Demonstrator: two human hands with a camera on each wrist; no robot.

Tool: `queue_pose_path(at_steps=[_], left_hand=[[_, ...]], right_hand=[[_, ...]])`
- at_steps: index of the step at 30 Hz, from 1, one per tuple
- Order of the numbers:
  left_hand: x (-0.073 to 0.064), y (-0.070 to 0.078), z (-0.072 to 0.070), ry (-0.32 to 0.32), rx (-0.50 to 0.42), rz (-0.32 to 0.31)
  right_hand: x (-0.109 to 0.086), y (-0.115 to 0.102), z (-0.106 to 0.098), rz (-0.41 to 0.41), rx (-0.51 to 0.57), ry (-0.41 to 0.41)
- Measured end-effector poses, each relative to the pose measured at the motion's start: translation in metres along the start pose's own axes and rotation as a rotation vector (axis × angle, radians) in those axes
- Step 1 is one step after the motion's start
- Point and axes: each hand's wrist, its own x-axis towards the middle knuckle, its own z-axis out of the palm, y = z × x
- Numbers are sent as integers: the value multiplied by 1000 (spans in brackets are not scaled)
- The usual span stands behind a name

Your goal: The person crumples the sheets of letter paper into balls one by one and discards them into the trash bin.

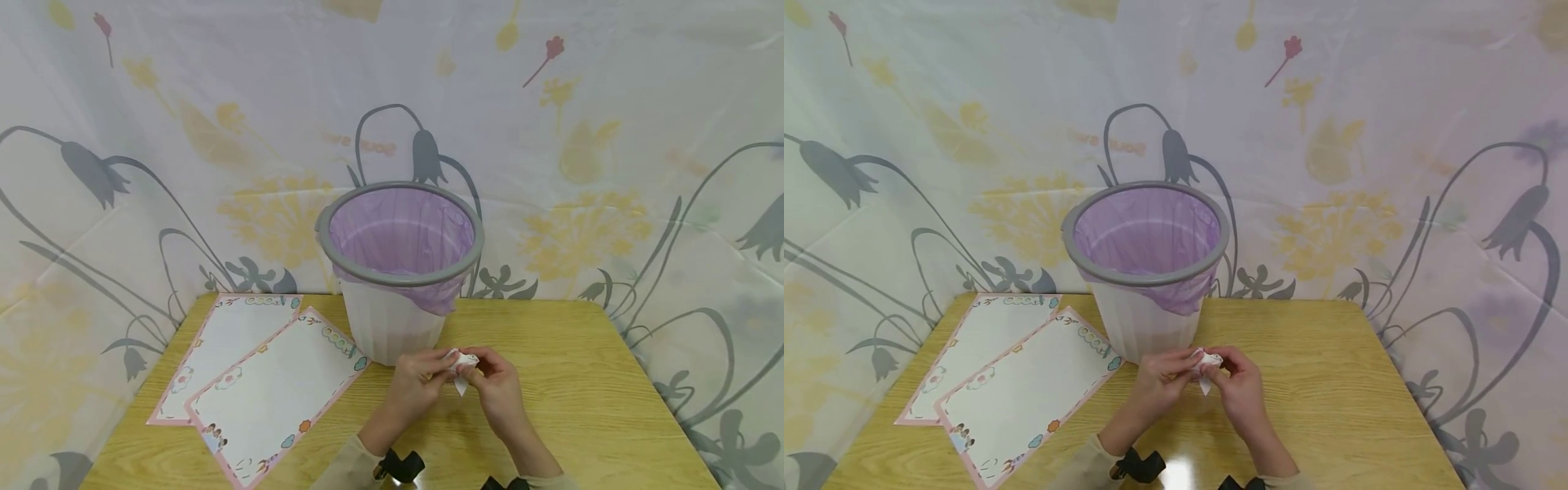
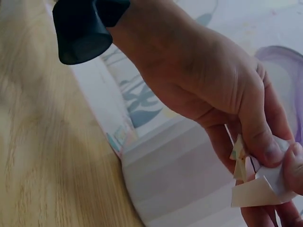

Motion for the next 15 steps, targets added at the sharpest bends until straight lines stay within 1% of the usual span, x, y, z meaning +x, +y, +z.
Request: queue_pose_path(at_steps=[3, 6, 10, 15], left_hand=[[1, -2, -1, 14, -1, 5], [1, -6, -2, 9, -4, 12], [0, -10, -4, -16, 8, 47], [2, -10, -10, -28, 45, 119]], right_hand=[[1, -2, 1, -1, -8, -1], [2, -3, -1, 1, 7, -32], [4, -2, -7, -17, 26, -123], [7, 2, -15, -84, 72, -275]])
